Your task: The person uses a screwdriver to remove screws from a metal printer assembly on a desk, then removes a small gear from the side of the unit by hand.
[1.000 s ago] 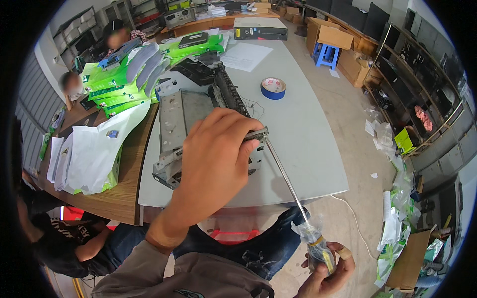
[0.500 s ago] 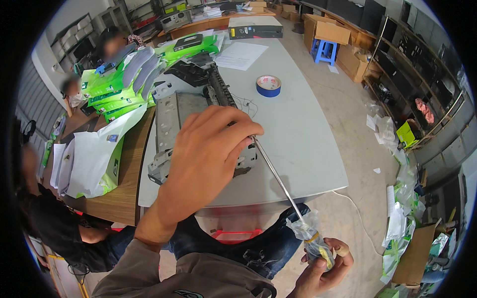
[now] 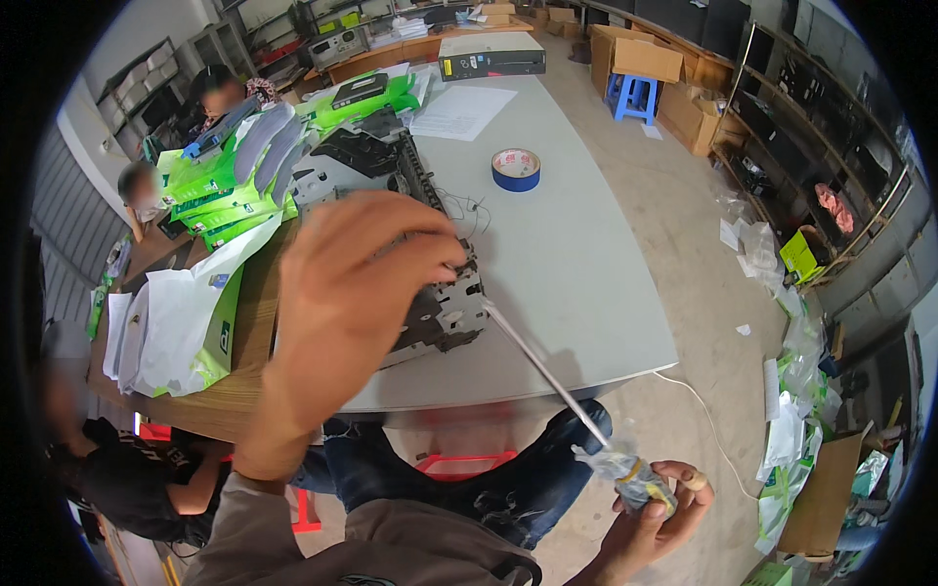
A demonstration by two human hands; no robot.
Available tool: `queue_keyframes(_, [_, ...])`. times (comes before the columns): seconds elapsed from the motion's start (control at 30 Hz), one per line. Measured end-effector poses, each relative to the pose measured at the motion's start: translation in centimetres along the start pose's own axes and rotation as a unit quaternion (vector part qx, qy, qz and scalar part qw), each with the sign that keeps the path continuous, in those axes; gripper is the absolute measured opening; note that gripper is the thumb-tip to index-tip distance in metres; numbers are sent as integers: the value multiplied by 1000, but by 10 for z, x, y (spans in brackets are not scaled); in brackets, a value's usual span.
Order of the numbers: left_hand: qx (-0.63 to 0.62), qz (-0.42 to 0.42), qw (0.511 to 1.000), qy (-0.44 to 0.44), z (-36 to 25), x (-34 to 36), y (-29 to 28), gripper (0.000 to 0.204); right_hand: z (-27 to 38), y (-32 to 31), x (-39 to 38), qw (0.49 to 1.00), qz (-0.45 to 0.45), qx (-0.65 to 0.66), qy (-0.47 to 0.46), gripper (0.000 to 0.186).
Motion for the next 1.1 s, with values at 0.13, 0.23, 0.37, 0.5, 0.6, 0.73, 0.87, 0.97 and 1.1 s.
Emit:
queue_keyframes(0.13, [81,52,995,-13,10,22,-24,16,-19,4,36,997,9,70,1,40])
queue_keyframes(0.23, [68,106,991,55,36,49,-8,12,-37,37,67,998,-14,60,2,27])
queue_keyframes(0.37, [34,264,962,60,103,68,57,6,-58,113,107,999,12,-23,19,17])
queue_keyframes(0.5, [-30,392,920,7,154,83,155,10,-74,120,126,984,-53,-150,-77,16])
queue_keyframes(0.6, [-46,428,903,-7,177,75,214,13,-72,116,125,970,-51,-221,-85,15])
queue_keyframes(0.73, [-32,466,884,18,204,61,271,14,-63,127,122,958,-12,-267,-103,19])
queue_keyframes(0.87, [-37,487,872,5,210,58,296,13,-63,129,122,956,-9,-271,-109,19])
queue_keyframes(0.97, [13,444,895,34,221,55,308,17,-64,133,122,960,-5,-265,-93,18])
queue_keyframes(1.1, [30,444,894,49,203,57,286,20,-75,134,121,959,0,-266,-101,17])
Point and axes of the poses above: each hand's wrist, its own x-axis towards the middle knuckle, its own y-axis out of the palm, z = x × y, the point moved 5 cm from there along x, towards the middle knuckle, and after that the axes turned 11 degrees about y, right-handed, at the moved point
